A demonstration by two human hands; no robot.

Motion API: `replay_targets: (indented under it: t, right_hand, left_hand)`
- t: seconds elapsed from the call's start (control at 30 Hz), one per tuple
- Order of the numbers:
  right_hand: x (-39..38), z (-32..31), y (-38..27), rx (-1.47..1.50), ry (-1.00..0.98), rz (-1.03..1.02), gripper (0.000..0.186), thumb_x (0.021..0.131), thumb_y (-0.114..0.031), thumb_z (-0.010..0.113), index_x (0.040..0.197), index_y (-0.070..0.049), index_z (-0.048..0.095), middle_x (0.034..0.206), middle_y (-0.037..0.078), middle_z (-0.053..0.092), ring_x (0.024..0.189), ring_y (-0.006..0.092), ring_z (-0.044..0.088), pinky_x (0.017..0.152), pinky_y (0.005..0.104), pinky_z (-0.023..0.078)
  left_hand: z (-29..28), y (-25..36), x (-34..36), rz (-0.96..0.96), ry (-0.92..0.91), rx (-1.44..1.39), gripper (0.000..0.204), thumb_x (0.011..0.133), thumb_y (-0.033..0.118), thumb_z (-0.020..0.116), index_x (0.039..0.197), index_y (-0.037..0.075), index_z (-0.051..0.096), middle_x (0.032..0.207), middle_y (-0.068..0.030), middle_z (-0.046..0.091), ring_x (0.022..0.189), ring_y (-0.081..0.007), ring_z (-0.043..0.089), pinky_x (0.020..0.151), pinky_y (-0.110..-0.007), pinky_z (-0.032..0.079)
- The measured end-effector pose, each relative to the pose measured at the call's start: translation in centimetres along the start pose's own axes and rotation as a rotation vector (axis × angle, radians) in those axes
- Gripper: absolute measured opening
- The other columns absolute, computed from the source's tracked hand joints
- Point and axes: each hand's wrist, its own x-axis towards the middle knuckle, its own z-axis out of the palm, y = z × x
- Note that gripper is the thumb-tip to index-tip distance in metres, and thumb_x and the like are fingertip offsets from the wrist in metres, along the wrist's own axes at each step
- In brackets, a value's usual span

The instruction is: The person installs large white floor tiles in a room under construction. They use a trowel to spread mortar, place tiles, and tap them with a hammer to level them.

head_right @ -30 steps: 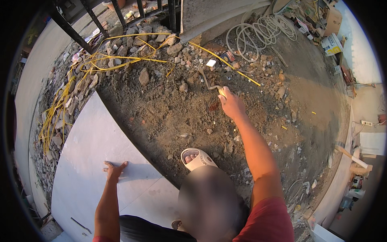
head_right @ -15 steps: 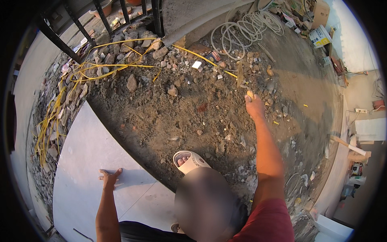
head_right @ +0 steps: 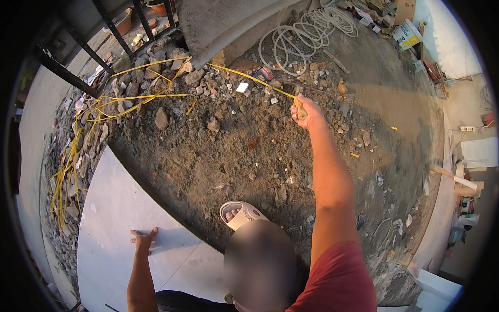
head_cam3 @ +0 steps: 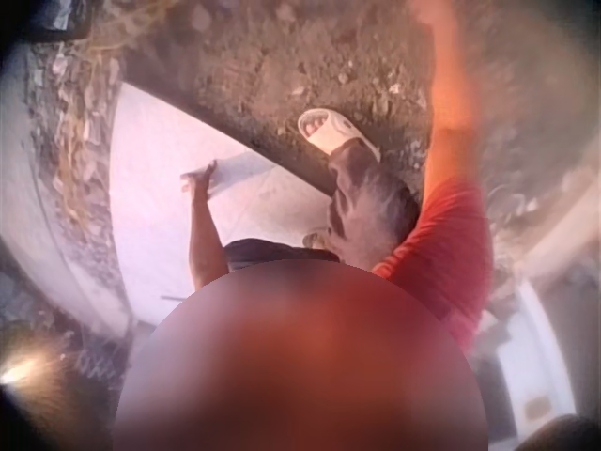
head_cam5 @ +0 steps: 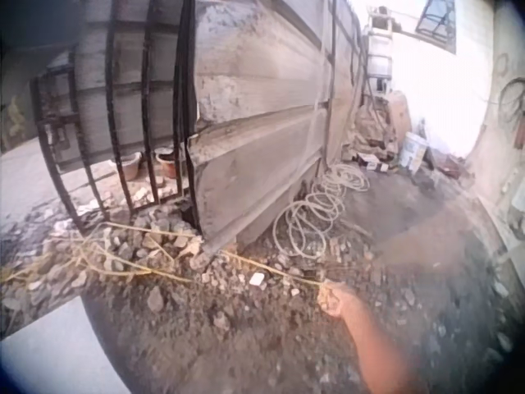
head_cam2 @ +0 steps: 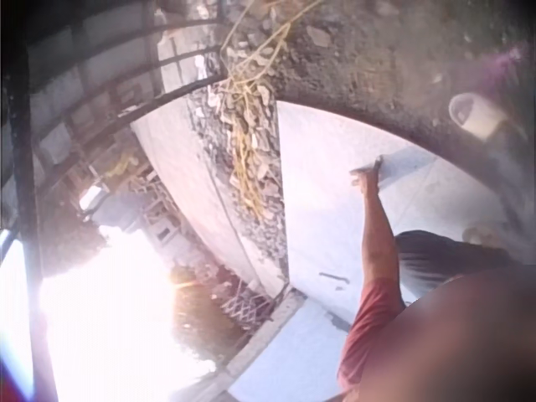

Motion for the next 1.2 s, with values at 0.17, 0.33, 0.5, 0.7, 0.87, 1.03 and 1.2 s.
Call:
replay_targets:
  t: [0.17, 0.33, 0.5, 0.7, 0.87, 1.03, 1.2]
  right_hand:
    - [-0.9, 1.1, -4.2, 0.023, 0.080, -0.371, 0.034, 0.098, -0.041, 0.056, 0.102, -0.008, 0.049, 0.077, 0.009, 0.054, 0.054, 0.0186, 0.052, 0.047, 0.0340, 0.044]
    - [-6.0, 1.4, 5.5, -0.386, 0.125, -0.499, 0.032, 0.098, -0.036, 0.055, 0.110, -0.008, 0.046, 0.074, 0.006, 0.055, 0.051, 0.0164, 0.054, 0.041, 0.0318, 0.044]
    - [-6.1, 2.9, 10.9, -0.885, 0.051, -0.391, 0.040, 0.098, -0.033, 0.055, 0.125, -0.005, 0.046, 0.073, 0.003, 0.054, 0.050, 0.0140, 0.054, 0.042, 0.0317, 0.044]
    - [-8.3, 3.2, 9.4, -1.175, 0.256, -0.240, 0.050, 0.097, -0.031, 0.058, 0.141, -0.007, 0.049, 0.076, 0.005, 0.056, 0.050, 0.0130, 0.052, 0.046, 0.0309, 0.045]
    - [-5.0, 2.4, 12.3, -1.225, 0.309, -0.442, 0.051, 0.098, -0.031, 0.056, 0.143, -0.008, 0.045, 0.072, 0.005, 0.054, 0.048, 0.0132, 0.051, 0.047, 0.0311, 0.046]
    - [-12.6, 10.8, 18.1, -1.225, -0.118, -0.290, 0.049, 0.099, -0.032, 0.052, 0.139, -0.006, 0.043, 0.070, 0.003, 0.051, 0.047, 0.0115, 0.051, 0.042, 0.0298, 0.044]
    - [-14.0, 18.4, 21.4, -1.240, -0.523, -0.248, 0.045, 0.099, -0.034, 0.053, 0.132, -0.005, 0.046, 0.072, 0.003, 0.052, 0.047, 0.0105, 0.052, 0.041, 0.0297, 0.044]
  left_hand:
    - [-0.3, 0.7, -1.3, -0.046, -0.049, -0.056, 0.143, 0.059, 0.050, 0.090, 0.154, 0.010, -0.008, 0.156, -0.0333, -0.008, 0.139, -0.0603, 0.014, 0.111, -0.059, 0.033]
    - [-1.5, 1.1, -1.3, -0.044, -0.024, -0.037, 0.142, 0.060, 0.048, 0.091, 0.155, 0.013, -0.008, 0.156, -0.0320, -0.010, 0.140, -0.0604, 0.001, 0.111, -0.059, 0.032]
    - [-1.5, 1.2, -0.6, -0.071, -0.041, -0.042, 0.147, 0.055, 0.052, 0.092, 0.154, 0.011, -0.009, 0.156, -0.0326, -0.012, 0.140, -0.0606, -0.003, 0.111, -0.062, 0.028]
    - [-0.9, -1.6, 0.7, -0.062, -0.014, -0.051, 0.152, 0.051, 0.055, 0.092, 0.154, 0.005, -0.008, 0.154, -0.0375, -0.012, 0.139, -0.0621, -0.005, 0.114, -0.063, 0.015]
    - [-0.1, -0.6, 0.6, -0.083, -0.028, -0.028, 0.150, 0.053, 0.056, 0.091, 0.154, 0.012, -0.011, 0.156, -0.0326, -0.012, 0.140, -0.0608, -0.004, 0.112, -0.065, 0.023]
    - [-0.1, -0.5, 0.4, -0.103, -0.019, 0.008, 0.147, 0.055, 0.056, 0.091, 0.155, 0.014, -0.009, 0.156, -0.0327, -0.009, 0.140, -0.0608, -0.002, 0.111, -0.064, 0.027]
    - [-0.4, 0.1, 0.3, -0.105, -0.008, -0.015, 0.147, 0.054, 0.055, 0.091, 0.155, 0.015, -0.008, 0.156, -0.0320, -0.008, 0.140, -0.0602, 0.000, 0.109, -0.063, 0.032]
